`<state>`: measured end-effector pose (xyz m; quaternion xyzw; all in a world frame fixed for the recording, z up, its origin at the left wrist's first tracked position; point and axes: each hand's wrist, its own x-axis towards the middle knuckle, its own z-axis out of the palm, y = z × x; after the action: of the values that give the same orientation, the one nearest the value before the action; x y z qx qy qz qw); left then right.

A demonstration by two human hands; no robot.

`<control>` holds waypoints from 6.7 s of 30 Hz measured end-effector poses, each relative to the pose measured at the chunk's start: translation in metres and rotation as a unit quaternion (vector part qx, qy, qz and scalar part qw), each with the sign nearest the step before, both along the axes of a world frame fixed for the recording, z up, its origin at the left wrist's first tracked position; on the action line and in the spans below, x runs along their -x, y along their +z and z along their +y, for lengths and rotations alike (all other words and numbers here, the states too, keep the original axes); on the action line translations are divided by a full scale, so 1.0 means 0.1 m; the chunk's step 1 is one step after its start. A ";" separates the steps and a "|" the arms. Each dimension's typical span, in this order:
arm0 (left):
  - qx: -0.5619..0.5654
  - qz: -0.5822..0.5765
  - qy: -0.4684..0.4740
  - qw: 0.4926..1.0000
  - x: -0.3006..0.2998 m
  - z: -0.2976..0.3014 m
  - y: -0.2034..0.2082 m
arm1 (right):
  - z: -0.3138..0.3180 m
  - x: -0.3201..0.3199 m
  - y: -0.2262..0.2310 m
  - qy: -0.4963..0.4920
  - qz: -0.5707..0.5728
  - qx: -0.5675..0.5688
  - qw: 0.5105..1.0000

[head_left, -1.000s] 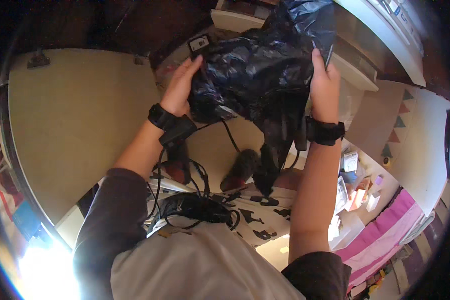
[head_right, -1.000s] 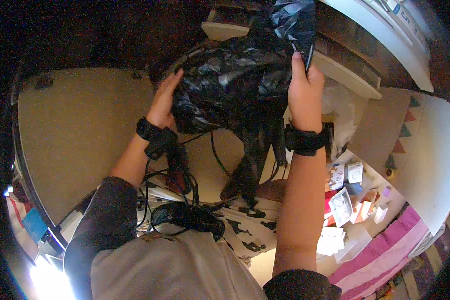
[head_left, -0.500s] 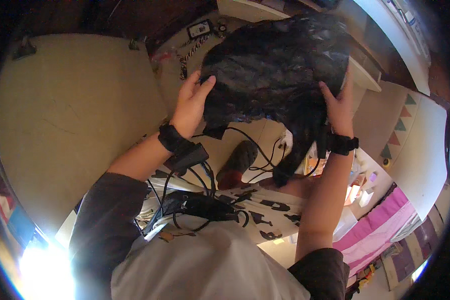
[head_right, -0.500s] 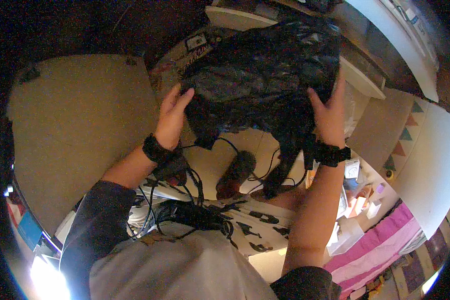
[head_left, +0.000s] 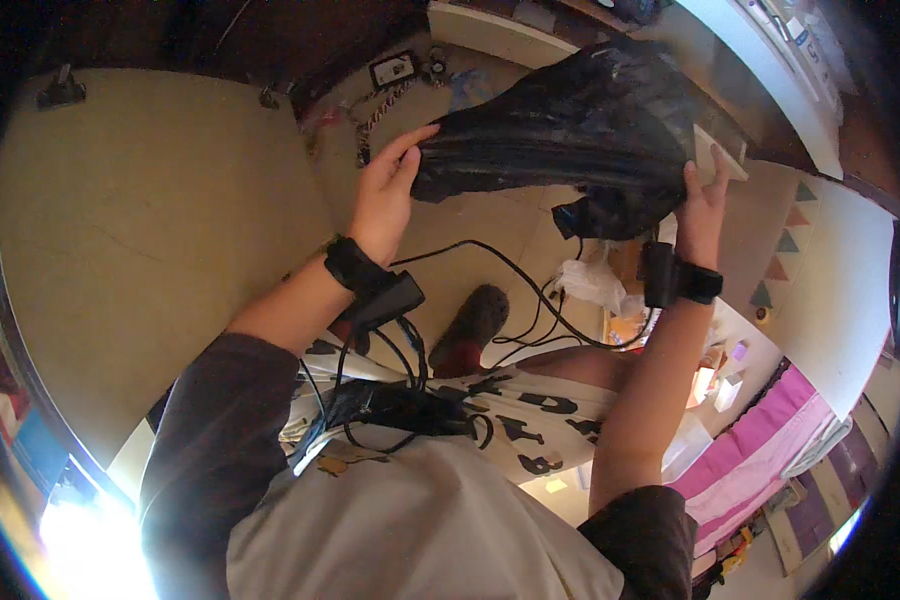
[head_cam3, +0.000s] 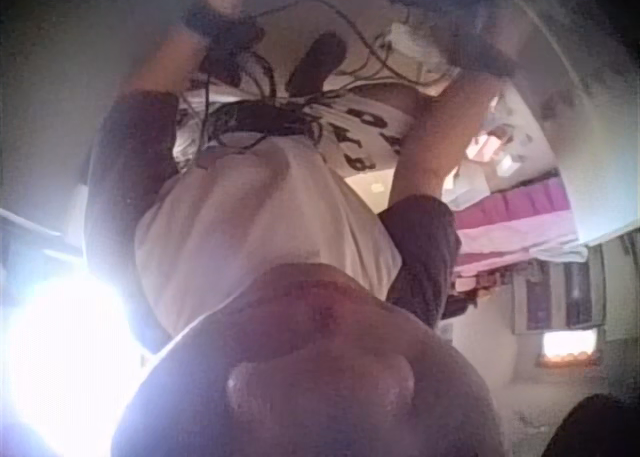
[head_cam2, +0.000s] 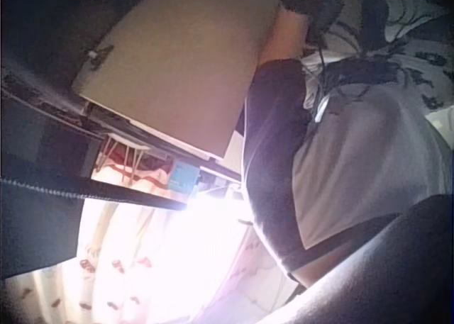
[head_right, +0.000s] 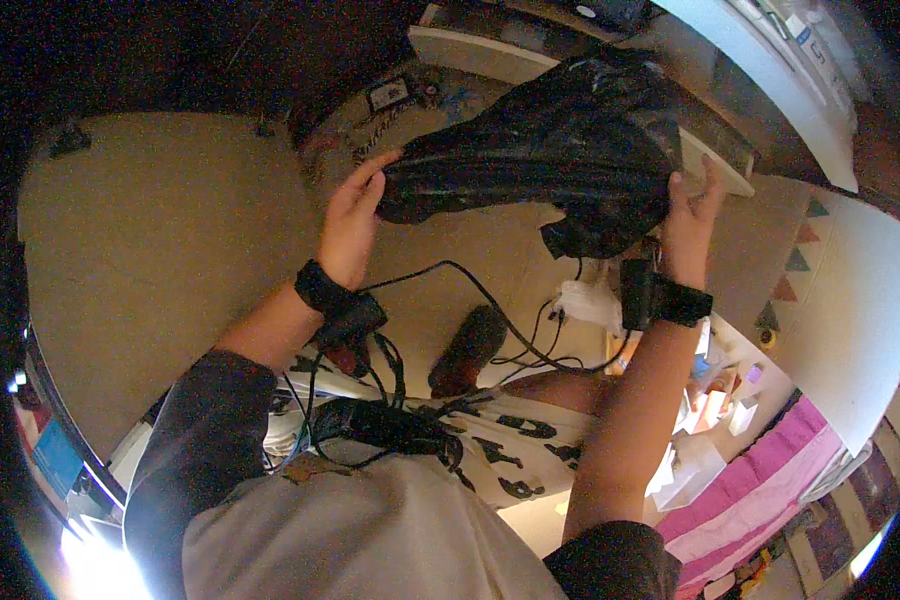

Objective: The person sorts various household items and accessories into a pink container, including cables, lanyards, and small pouches, before placing the container into a cabinet.

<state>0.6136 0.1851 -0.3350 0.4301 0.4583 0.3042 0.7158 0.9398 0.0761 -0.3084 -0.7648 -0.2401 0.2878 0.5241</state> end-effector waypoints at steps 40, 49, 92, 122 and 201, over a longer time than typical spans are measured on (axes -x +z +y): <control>0.201 0.001 -0.084 0.976 -0.10 0.01 0.17 | 0.31 1.01 0.01 0.130 0.101 0.014 0.986; 0.251 0.051 -0.099 0.962 -0.04 -0.06 0.11 | 0.22 1.32 0.13 0.454 -0.231 -0.001 0.860; 0.110 -0.043 -0.053 0.992 -0.12 -0.11 0.47 | 0.53 1.60 0.22 0.174 0.400 -0.070 0.897; -0.195 0.100 -0.294 0.930 -0.08 0.01 0.08 | 0.56 1.24 0.07 0.463 -0.088 0.128 0.873; 0.284 -0.046 -0.055 0.956 -0.07 -0.17 -0.36 | 1.67 0.50 -1.03 0.237 -0.582 0.052 0.776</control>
<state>0.6202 0.1685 -0.3705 0.2191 0.4679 0.1409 0.8445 0.8901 0.2434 -0.4110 -0.7311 -0.6580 -0.0851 0.1589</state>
